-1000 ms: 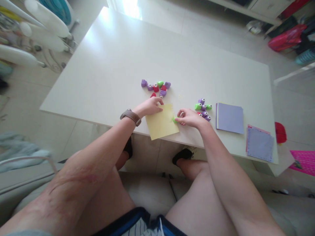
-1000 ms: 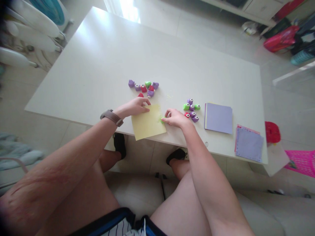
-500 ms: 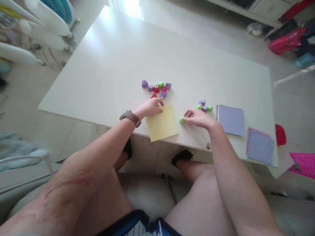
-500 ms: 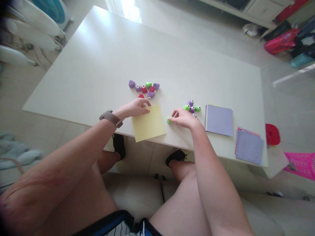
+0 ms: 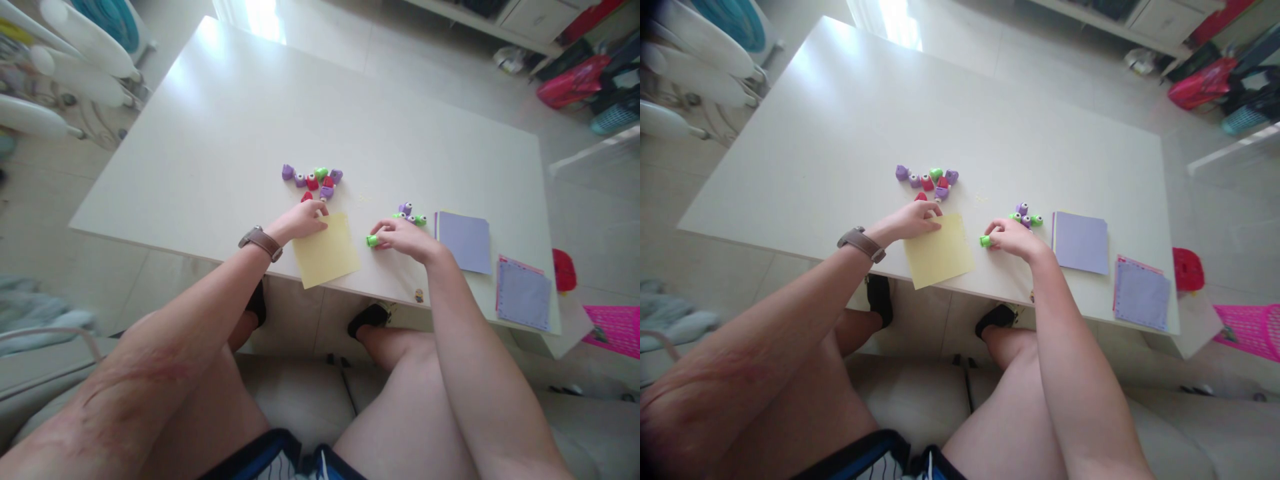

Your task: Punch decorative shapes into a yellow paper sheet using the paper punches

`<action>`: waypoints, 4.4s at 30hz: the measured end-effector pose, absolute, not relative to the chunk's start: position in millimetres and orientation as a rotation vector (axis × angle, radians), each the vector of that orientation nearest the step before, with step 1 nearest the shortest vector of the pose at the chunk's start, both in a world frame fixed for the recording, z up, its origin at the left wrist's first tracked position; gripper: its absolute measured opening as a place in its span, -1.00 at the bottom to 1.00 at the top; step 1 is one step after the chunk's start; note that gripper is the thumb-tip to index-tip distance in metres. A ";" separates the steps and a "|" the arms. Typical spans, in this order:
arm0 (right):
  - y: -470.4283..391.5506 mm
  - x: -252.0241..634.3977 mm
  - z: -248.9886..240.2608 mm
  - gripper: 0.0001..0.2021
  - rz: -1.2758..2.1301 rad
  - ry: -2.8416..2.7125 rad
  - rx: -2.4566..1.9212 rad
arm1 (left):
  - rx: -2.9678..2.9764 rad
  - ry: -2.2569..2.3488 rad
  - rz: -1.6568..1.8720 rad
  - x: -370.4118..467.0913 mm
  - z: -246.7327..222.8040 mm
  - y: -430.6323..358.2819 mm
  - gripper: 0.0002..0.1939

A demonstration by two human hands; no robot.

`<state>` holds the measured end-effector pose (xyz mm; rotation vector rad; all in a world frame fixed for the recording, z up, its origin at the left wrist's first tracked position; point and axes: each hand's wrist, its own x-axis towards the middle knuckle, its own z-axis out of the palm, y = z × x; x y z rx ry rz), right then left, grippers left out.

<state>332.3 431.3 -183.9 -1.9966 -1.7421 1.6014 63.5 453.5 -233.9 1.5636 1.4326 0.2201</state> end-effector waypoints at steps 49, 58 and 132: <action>420.6 302.7 -178.9 -0.71 0.923 -2.544 -1.989 | 2.197 1.305 0.179 76.4 -232.0 428.6 -0.42; 425.1 305.5 -187.5 -0.56 0.654 -2.256 -1.920 | 2.191 1.305 0.179 76.2 -230.9 428.4 -0.41; 433.8 305.4 -202.1 -0.39 0.560 -2.122 -1.947 | 2.195 1.287 0.243 77.2 -232.2 425.0 -0.46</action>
